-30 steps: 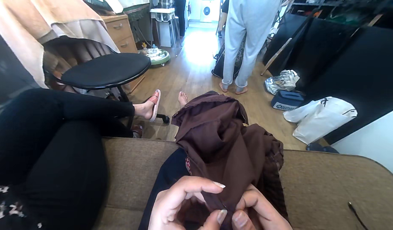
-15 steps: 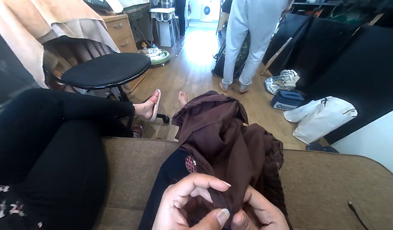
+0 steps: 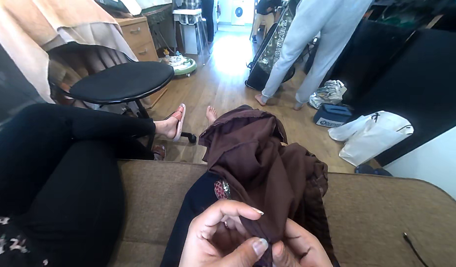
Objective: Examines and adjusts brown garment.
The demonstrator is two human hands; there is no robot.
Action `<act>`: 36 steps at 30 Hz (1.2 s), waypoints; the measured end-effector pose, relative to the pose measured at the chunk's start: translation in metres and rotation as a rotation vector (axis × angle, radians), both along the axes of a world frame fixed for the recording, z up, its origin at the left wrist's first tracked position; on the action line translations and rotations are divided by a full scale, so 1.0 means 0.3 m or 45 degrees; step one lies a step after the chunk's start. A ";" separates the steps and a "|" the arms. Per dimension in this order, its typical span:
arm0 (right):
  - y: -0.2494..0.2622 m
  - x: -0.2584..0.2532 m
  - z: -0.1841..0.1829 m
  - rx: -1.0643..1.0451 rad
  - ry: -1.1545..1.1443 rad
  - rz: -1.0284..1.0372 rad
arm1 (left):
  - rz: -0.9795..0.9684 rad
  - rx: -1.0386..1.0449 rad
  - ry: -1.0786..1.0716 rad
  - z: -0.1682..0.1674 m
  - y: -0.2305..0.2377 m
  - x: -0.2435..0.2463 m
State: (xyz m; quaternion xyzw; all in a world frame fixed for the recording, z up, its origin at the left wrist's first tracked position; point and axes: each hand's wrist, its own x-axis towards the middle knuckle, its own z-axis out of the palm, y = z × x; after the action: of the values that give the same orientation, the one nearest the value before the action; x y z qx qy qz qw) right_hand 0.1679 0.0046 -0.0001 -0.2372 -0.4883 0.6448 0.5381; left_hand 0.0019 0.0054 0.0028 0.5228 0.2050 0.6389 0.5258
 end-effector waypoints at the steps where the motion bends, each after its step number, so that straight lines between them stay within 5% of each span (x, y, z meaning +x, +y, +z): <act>1: 0.000 0.000 -0.001 -0.008 0.009 0.012 | 0.018 0.001 -0.010 -0.001 -0.002 0.004; 22: -0.009 -0.007 -0.016 0.137 -0.061 -0.100 | 0.139 0.143 0.160 0.001 -0.009 -0.013; 32: 0.000 0.004 0.004 -0.025 0.104 -0.017 | 0.134 0.201 0.294 -0.006 0.002 -0.014; 36: 0.019 0.014 0.003 0.405 -0.275 -0.311 | 0.269 0.302 0.427 -0.005 -0.003 -0.016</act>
State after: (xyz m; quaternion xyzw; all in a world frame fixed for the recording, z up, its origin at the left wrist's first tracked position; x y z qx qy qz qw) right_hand 0.1719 0.0103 0.0009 -0.2743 -0.6061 0.4606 0.5875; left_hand -0.0028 0.0046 0.0014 0.6555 0.2664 0.6142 0.3495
